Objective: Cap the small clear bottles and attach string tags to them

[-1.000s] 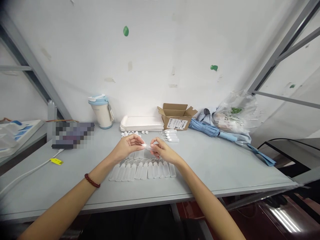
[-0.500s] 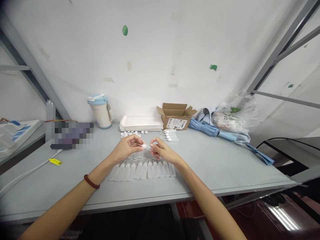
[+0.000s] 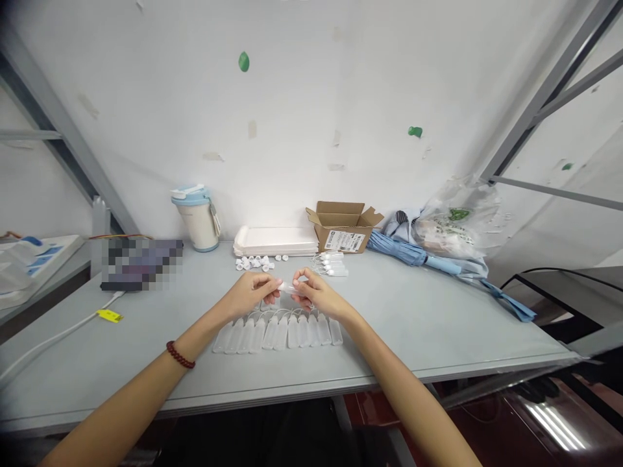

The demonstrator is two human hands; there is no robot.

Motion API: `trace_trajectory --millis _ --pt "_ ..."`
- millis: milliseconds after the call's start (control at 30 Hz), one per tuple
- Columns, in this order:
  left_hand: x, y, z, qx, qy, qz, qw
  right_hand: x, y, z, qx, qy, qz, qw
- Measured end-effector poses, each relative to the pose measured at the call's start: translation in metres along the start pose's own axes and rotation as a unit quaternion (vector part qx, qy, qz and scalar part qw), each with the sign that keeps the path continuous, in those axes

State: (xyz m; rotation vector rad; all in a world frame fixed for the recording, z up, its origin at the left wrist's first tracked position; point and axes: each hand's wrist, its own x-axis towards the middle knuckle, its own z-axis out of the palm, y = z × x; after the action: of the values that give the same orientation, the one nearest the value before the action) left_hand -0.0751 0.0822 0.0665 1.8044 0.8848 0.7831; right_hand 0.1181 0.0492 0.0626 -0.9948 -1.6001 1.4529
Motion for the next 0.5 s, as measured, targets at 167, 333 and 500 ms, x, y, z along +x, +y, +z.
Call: trace_trajectory --millis 167,333,500 --pt "-0.0033 0.0032 -0.0024 0.01 -0.018 0.04 0.999 0.0006 0.0011 -0.0003 0.005 0.0 0.007 1.0" --pt "-0.0035 0.0033 -0.0002 0.014 0.011 0.059 0.998 0.0008 0.0009 -0.0006 0.016 0.003 0.011 1.0" --pt "-0.0027 0.0042 0.002 0.016 0.001 0.022 1.0 0.0002 -0.0003 -0.0003 -0.002 0.003 0.009 1.0"
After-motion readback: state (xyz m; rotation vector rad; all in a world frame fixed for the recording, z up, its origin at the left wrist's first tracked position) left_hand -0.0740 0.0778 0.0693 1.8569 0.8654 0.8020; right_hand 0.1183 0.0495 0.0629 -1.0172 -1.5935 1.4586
